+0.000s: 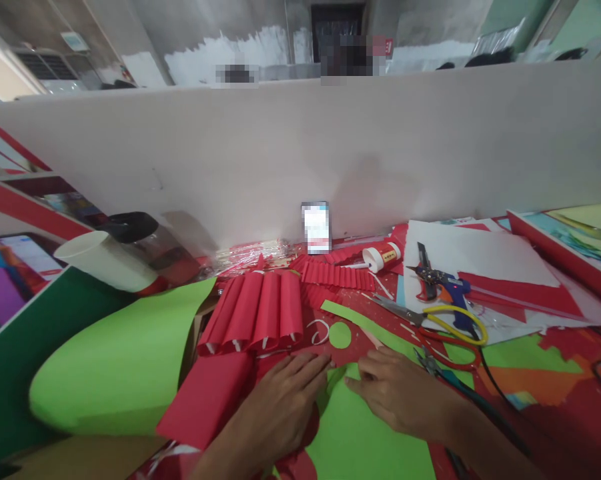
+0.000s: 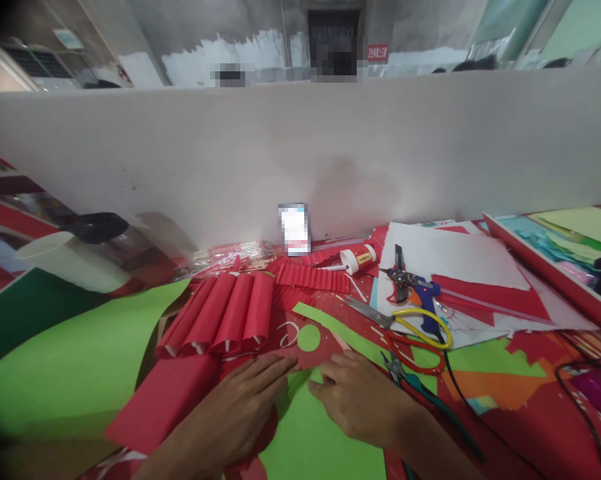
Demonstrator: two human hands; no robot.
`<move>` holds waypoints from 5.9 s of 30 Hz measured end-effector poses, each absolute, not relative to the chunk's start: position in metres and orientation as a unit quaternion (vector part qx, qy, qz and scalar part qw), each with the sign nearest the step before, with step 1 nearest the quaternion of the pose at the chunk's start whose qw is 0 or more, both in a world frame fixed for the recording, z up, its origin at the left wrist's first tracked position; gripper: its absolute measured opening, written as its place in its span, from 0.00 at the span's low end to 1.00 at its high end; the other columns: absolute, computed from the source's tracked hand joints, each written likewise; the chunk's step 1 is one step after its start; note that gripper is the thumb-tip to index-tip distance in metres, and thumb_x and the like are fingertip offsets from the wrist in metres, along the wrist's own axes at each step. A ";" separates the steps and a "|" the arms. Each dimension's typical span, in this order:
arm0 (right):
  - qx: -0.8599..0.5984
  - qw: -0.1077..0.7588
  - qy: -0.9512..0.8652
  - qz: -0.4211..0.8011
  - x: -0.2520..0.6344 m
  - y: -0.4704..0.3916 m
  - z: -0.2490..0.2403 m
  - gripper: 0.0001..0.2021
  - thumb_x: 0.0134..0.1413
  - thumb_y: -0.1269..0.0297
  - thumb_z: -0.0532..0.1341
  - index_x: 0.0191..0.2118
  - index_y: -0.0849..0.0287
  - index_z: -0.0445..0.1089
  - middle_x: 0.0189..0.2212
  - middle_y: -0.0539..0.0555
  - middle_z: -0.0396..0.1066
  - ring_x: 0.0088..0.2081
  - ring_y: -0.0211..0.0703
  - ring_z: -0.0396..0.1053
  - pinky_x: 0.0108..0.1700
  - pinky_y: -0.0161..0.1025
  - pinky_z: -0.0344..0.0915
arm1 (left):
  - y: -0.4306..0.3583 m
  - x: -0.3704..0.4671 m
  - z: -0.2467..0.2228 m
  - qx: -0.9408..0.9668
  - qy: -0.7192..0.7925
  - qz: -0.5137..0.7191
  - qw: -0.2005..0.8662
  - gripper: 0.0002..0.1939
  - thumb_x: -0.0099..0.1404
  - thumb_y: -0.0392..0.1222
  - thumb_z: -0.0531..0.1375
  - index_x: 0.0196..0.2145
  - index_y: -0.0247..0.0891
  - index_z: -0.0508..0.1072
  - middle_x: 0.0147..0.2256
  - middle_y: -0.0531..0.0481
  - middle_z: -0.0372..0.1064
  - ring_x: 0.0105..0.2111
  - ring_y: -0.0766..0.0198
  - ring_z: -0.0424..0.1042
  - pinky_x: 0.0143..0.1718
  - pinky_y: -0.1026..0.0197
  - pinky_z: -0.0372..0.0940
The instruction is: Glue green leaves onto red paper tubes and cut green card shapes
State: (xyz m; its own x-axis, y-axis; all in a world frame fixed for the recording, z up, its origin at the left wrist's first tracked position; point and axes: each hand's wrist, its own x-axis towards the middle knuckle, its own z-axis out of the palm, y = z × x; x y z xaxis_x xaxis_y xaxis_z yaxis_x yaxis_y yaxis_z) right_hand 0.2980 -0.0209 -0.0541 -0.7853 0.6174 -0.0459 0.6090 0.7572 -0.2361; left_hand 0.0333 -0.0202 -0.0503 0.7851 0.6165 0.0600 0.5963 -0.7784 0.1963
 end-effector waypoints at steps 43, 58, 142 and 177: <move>-0.349 0.029 -0.923 0.160 0.298 -0.021 -0.043 0.15 0.66 0.69 0.56 0.54 0.52 0.74 0.39 0.55 0.73 0.43 0.47 0.71 0.58 0.50 0.58 | -0.002 0.051 -0.081 0.894 0.397 0.119 0.171 0.14 0.69 0.26 0.53 0.45 0.41 0.70 0.43 0.49 0.70 0.43 0.59 0.68 0.46 0.59 0.64; -0.339 0.017 -0.931 0.133 0.299 -0.020 -0.042 0.14 0.67 0.66 0.54 0.50 0.54 0.75 0.37 0.55 0.72 0.42 0.48 0.69 0.51 0.47 0.61 | 0.004 0.052 -0.085 0.904 0.388 0.112 0.142 0.18 0.65 0.21 0.50 0.43 0.39 0.71 0.42 0.47 0.70 0.42 0.59 0.68 0.44 0.59 0.65; -0.359 0.041 -0.923 0.134 0.301 -0.018 -0.033 0.14 0.68 0.67 0.54 0.52 0.54 0.74 0.39 0.54 0.72 0.41 0.45 0.70 0.48 0.43 0.64 | -0.039 0.049 -0.050 0.956 0.274 0.087 0.058 0.16 0.71 0.45 0.58 0.54 0.42 0.68 0.56 0.42 0.68 0.53 0.48 0.70 0.51 0.46 0.69; -0.617 0.022 -0.784 0.062 0.343 -0.020 -0.009 0.03 0.64 0.66 0.60 0.38 0.57 0.70 0.37 0.54 0.77 0.39 0.47 0.74 0.35 0.37 0.58 | -0.042 0.050 -0.048 0.942 0.302 0.104 0.104 0.10 0.73 0.45 0.54 0.48 0.42 0.71 0.54 0.46 0.70 0.50 0.54 0.71 0.51 0.52 0.67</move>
State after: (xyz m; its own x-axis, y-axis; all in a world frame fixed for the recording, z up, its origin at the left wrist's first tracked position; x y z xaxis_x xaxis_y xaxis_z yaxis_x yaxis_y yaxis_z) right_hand 0.3433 -0.0198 -0.0089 -0.2377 0.9704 -0.0425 0.9650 0.2309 -0.1243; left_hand 0.0502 -0.0420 -0.0480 0.7963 0.5900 0.1336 0.5469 -0.7965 0.2578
